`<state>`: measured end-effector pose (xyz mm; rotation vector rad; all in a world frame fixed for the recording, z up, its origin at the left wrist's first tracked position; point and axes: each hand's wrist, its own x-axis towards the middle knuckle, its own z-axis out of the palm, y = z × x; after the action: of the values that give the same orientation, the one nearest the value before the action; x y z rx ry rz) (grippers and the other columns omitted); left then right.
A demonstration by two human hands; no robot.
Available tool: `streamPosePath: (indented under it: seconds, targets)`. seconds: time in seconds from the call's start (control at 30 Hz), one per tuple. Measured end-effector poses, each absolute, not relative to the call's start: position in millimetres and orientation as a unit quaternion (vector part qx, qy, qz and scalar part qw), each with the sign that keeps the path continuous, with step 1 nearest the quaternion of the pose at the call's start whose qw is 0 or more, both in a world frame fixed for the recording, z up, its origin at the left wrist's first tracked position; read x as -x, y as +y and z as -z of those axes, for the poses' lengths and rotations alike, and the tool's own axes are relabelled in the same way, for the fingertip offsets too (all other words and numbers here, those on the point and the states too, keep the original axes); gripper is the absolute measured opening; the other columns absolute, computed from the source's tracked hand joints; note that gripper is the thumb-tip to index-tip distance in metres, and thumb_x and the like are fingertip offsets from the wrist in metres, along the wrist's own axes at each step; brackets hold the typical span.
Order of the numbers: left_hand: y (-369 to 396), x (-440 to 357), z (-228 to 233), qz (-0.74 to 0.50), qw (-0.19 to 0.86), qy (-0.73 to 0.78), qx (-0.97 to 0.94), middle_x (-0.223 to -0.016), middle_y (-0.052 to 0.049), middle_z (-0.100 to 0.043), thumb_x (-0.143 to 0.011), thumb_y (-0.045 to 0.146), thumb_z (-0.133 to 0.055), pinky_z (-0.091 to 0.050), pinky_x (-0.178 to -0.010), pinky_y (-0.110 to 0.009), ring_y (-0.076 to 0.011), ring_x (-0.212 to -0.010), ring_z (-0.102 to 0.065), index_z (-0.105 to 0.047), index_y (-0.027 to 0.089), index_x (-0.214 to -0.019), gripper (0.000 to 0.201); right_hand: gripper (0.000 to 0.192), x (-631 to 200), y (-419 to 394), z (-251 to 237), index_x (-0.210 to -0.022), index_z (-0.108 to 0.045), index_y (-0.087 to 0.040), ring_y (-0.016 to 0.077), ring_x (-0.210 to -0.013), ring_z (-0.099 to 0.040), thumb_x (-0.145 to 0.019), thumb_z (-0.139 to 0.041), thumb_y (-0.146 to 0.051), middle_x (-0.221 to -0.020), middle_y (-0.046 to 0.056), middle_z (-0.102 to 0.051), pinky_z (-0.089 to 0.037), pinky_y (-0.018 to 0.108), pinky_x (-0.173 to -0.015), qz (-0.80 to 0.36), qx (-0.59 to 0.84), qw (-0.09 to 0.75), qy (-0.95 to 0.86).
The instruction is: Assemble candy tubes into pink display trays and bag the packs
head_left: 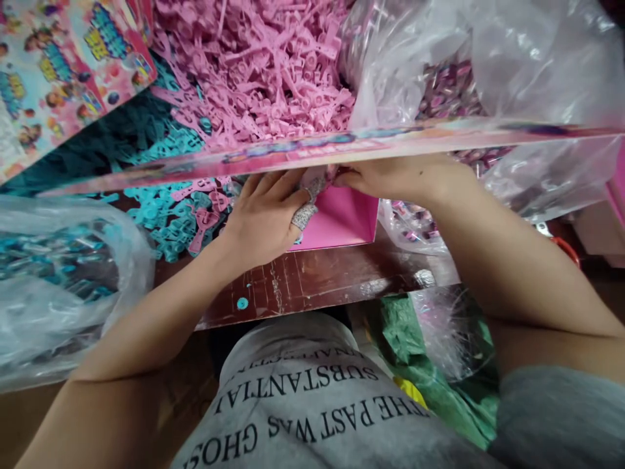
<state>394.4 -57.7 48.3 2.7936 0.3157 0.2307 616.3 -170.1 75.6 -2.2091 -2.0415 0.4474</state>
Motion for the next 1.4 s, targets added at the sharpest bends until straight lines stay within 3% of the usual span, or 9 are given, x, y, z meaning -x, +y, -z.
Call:
streamPosePath:
  seconds: [0.17,0.33,0.53,0.6,0.7,1.03,1.13,1.27,1.4]
  targets:
    - [-59,-395,-49,-0.049,0.119,0.114,-0.985,-0.171,-0.005,-0.047,-0.100,0.023,-0.048,-0.027,-0.135,-0.064,-0.0346,-0.160,-0.040,-0.067,0.027,-0.133,0.039,0.038,-601,-161,-80,-0.114,-0.075,-0.012,0.0328,-0.108,-0.072,-0.109,-0.043,-0.032,-0.117,0.020,-0.077,-0.053,0.042,-0.092,-0.111,0.748,-0.009,-0.655]
    - [-59,-396,-50,-0.033,0.122,0.117,-0.985,-0.172,-0.011,-0.044,-0.098,0.019,-0.043,-0.023,-0.135,-0.065,-0.0345,-0.161,-0.040,-0.060,0.018,-0.136,0.042,0.024,-604,-158,-64,-0.116,-0.075,-0.029,0.0317,-0.113,-0.069,-0.104,-0.055,-0.037,-0.117,0.008,-0.078,-0.055,0.044,-0.096,-0.085,0.776,0.058,-0.623]
    - [-55,-402,-53,-0.069,0.087,0.074,-0.991,-0.179,-0.013,-0.028,-0.087,0.019,-0.052,-0.032,-0.132,-0.059,-0.0381,-0.161,-0.036,-0.055,0.013,-0.139,0.052,0.019,-606,-156,-62,-0.111,-0.074,-0.024,0.0292,-0.109,-0.070,-0.103,-0.058,-0.031,-0.120,0.010,-0.075,-0.053,0.040,-0.093,-0.104,0.761,0.072,-0.637]
    - [-54,-404,-54,-0.064,0.077,0.053,-0.994,-0.177,-0.015,-0.032,-0.087,0.018,-0.050,-0.033,-0.130,-0.061,-0.0402,-0.161,-0.037,-0.058,0.011,-0.137,0.052,0.022,-602,-163,-65,-0.119,-0.071,-0.025,0.0291,-0.108,-0.069,-0.102,-0.058,-0.030,-0.123,0.009,-0.073,-0.054,0.041,-0.093,-0.090,0.765,0.072,-0.634]
    - [-53,-404,-54,-0.062,0.092,0.061,-0.992,-0.177,-0.009,-0.036,-0.088,0.018,-0.049,-0.036,-0.129,-0.058,-0.0361,-0.161,-0.038,-0.060,0.017,-0.140,0.053,0.030,-596,-176,-67,-0.131,-0.065,-0.032,0.0310,-0.111,-0.069,-0.102,-0.056,-0.032,-0.129,0.007,-0.071,-0.056,0.045,-0.097,-0.061,0.786,0.130,-0.601]
    - [-56,-411,-58,-0.004,0.103,0.072,-0.992,-0.173,-0.016,-0.040,-0.094,0.020,-0.045,-0.033,-0.124,-0.071,-0.0458,-0.162,-0.032,-0.058,0.008,-0.150,0.058,0.030,-584,-181,-43,-0.129,-0.067,-0.034,0.0271,-0.115,-0.068,-0.104,-0.051,-0.033,-0.131,0.004,-0.072,-0.057,0.044,-0.101,-0.060,0.815,0.181,-0.546]
    - [-62,-403,-74,-0.002,0.122,0.096,-0.988,-0.176,-0.012,-0.036,-0.100,0.025,-0.040,-0.031,-0.128,-0.069,-0.0414,-0.164,-0.030,-0.056,0.011,-0.153,0.057,0.034,-585,-189,-43,-0.137,-0.064,-0.040,0.0259,-0.114,-0.069,-0.104,-0.053,-0.038,-0.133,0.001,-0.072,-0.058,0.043,-0.101,-0.035,0.810,0.201,-0.549]
    - [-48,-362,-90,-0.155,0.114,0.207,-0.959,-0.164,-0.002,-0.055,-0.107,0.041,-0.036,-0.035,-0.134,-0.047,-0.0265,-0.155,-0.047,-0.063,0.027,-0.143,0.048,0.054,-602,-230,-45,-0.153,-0.055,-0.033,0.0244,-0.105,-0.074,-0.100,-0.060,-0.041,-0.140,0.006,-0.071,-0.060,0.043,-0.099,0.020,0.810,0.270,-0.520]
    - [-6,-308,-66,-0.179,0.069,0.422,-0.886,-0.138,-0.010,-0.073,-0.105,0.044,-0.042,-0.043,-0.125,-0.054,-0.0322,-0.135,-0.061,-0.066,0.020,-0.135,0.045,0.037,-625,-276,-44,-0.134,-0.069,-0.037,0.0287,-0.109,-0.076,-0.101,-0.056,-0.049,-0.127,0.005,-0.077,-0.060,0.048,-0.100,0.069,0.848,0.261,-0.456]
